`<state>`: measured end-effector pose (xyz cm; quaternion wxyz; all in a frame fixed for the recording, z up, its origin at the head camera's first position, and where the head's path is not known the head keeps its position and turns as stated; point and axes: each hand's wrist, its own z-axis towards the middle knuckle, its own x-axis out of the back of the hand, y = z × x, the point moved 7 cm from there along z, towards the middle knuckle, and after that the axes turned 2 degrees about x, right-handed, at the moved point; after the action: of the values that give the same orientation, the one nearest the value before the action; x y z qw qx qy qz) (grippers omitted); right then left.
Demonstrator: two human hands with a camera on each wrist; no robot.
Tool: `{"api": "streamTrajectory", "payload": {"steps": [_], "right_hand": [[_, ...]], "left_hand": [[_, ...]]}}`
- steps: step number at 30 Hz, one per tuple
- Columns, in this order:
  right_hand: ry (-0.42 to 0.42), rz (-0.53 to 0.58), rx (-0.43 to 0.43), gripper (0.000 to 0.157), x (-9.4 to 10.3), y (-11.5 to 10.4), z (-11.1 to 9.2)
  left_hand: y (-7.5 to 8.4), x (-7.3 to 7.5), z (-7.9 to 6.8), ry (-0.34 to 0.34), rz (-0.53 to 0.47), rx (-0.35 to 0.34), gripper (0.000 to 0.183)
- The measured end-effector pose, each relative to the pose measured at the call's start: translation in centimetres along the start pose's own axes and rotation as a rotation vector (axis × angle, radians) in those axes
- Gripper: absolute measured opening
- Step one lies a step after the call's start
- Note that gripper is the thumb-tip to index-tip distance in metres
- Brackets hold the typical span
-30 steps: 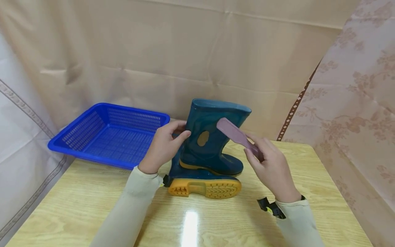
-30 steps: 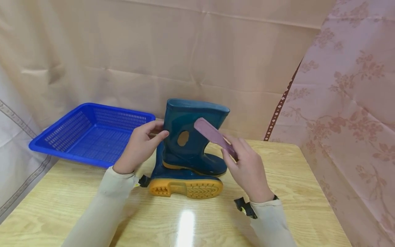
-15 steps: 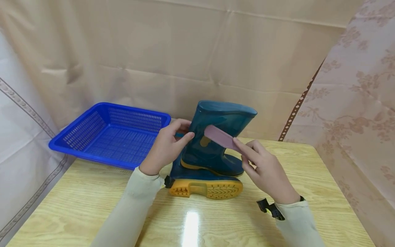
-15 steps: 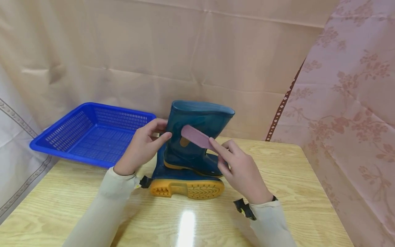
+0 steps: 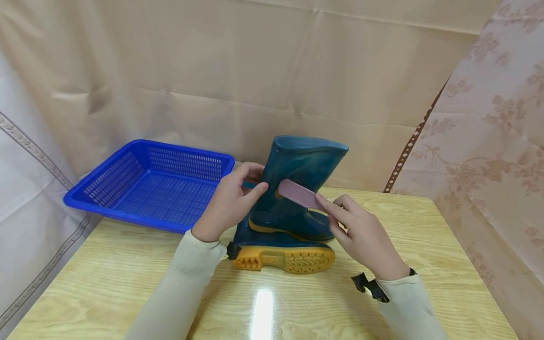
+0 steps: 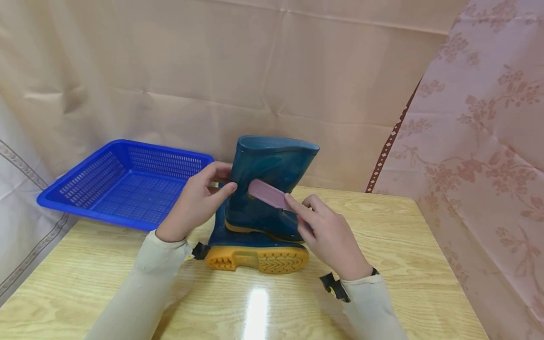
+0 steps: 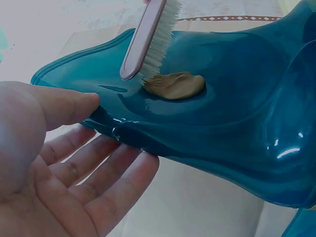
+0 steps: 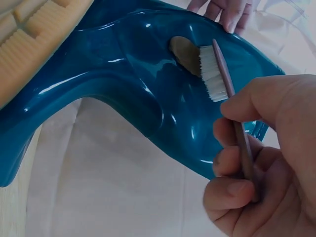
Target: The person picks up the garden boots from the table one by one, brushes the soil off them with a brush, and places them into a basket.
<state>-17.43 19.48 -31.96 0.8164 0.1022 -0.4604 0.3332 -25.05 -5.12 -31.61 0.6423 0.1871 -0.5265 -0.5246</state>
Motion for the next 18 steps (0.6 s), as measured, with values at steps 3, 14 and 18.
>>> {"api": "streamTrajectory", "payload": {"steps": [3, 14, 18], "right_hand": [[-0.007, 0.007, -0.021, 0.057, -0.1, 0.2, 0.0], [0.075, 0.038, 0.087, 0.066, 0.8, -0.4, -0.2], [0.077, 0.027, 0.12, 0.067, 0.9, -0.7, -0.1]], "left_hand": [[-0.2, -0.1, 0.1, 0.003, 0.005, 0.022, 0.033], [0.3, -0.6, -0.2, -0.058, -0.015, -0.035, 0.04], [0.2, -0.8, -0.1, -0.074, -0.037, -0.069, 0.039]]}}
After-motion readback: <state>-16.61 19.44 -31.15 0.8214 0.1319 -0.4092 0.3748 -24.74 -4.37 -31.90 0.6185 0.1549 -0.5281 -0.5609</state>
